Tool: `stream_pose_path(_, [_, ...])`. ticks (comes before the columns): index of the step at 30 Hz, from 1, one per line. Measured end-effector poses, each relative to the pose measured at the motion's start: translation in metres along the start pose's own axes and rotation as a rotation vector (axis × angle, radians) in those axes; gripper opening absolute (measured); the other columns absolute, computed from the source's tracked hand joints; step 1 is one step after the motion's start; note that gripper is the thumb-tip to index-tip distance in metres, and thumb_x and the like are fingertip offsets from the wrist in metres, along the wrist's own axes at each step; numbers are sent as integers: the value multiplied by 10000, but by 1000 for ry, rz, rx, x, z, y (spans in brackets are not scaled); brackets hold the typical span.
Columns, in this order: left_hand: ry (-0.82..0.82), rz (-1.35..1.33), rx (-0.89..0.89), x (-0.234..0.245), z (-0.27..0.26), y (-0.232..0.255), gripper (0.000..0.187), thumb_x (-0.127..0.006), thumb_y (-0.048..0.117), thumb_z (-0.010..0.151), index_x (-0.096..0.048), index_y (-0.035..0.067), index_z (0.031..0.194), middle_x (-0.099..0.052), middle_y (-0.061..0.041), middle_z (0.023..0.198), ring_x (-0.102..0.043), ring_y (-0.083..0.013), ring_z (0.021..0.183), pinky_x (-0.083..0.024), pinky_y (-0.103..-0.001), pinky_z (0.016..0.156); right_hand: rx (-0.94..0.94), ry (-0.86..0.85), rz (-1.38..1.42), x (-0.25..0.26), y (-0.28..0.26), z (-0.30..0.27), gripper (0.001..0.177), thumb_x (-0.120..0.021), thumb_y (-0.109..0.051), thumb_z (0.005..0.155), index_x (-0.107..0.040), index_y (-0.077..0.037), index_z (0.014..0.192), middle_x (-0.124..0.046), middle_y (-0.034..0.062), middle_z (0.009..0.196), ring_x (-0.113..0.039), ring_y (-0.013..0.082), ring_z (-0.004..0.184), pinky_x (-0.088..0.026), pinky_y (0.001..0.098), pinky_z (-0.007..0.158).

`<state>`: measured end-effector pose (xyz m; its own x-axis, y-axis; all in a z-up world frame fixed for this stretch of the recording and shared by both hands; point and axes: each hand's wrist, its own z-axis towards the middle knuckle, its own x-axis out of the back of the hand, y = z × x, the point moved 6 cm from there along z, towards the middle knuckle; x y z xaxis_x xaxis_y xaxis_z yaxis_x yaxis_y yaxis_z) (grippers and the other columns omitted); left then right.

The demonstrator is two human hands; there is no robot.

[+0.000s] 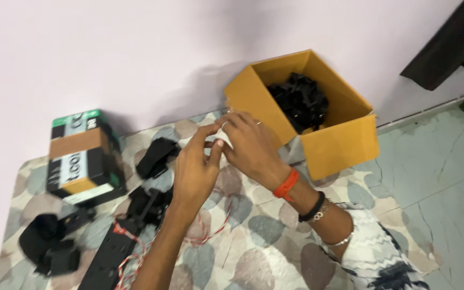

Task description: The person assembles black electronic components with straps, connecting parts and securing them together. They handle multiple units, adjusting straps and fastening pieces, then place the assembled items into a cardboard box.

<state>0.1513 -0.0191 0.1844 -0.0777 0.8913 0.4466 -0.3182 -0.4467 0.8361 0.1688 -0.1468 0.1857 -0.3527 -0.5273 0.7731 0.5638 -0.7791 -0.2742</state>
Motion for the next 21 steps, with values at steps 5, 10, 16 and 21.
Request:
stream_pose_path(5, [32, 91, 75, 38, -29, -54, 311, -639, 179, 946, -650, 91, 1244, -740, -170, 1028, -725, -332, 860, -550, -432, 748, 4, -104, 106, -71, -29, -8, 379, -709, -172, 863, -662, -39, 1215, -641, 125, 1290, -574, 327, 1242, -447, 509, 1052])
stream_pose_path(10, [97, 185, -21, 50, -46, -112, 246, -651, 174, 942, -674, 68, 1163, -723, -182, 1060, -690, -376, 987, -530, -473, 811, 3, -164, 129, -130, -34, -12, 493, -702, -170, 850, -624, -15, 1312, -563, 173, 1378, -528, 381, 1277, -478, 494, 947])
stream_pose_path(16, [15, 289, -116, 37, -65, -128, 209, -653, 136, 912, -692, 55, 1101, -731, -161, 1054, -655, -365, 1029, -496, -474, 885, 66, -306, 71, -173, -28, -22, 356, -733, -153, 818, -675, -49, 1154, -536, 175, 1397, -527, 380, 1267, -514, 470, 944])
stream_pose_path(21, [-65, 464, -236, 25, -81, -125, 285, -639, 106, 885, -698, 36, 1155, -716, -146, 1071, -632, -331, 1053, -457, -460, 898, 133, -211, -70, -152, -28, -42, 379, -753, -147, 783, -663, 8, 1117, -568, 173, 1279, -568, 376, 1186, -549, 438, 865])
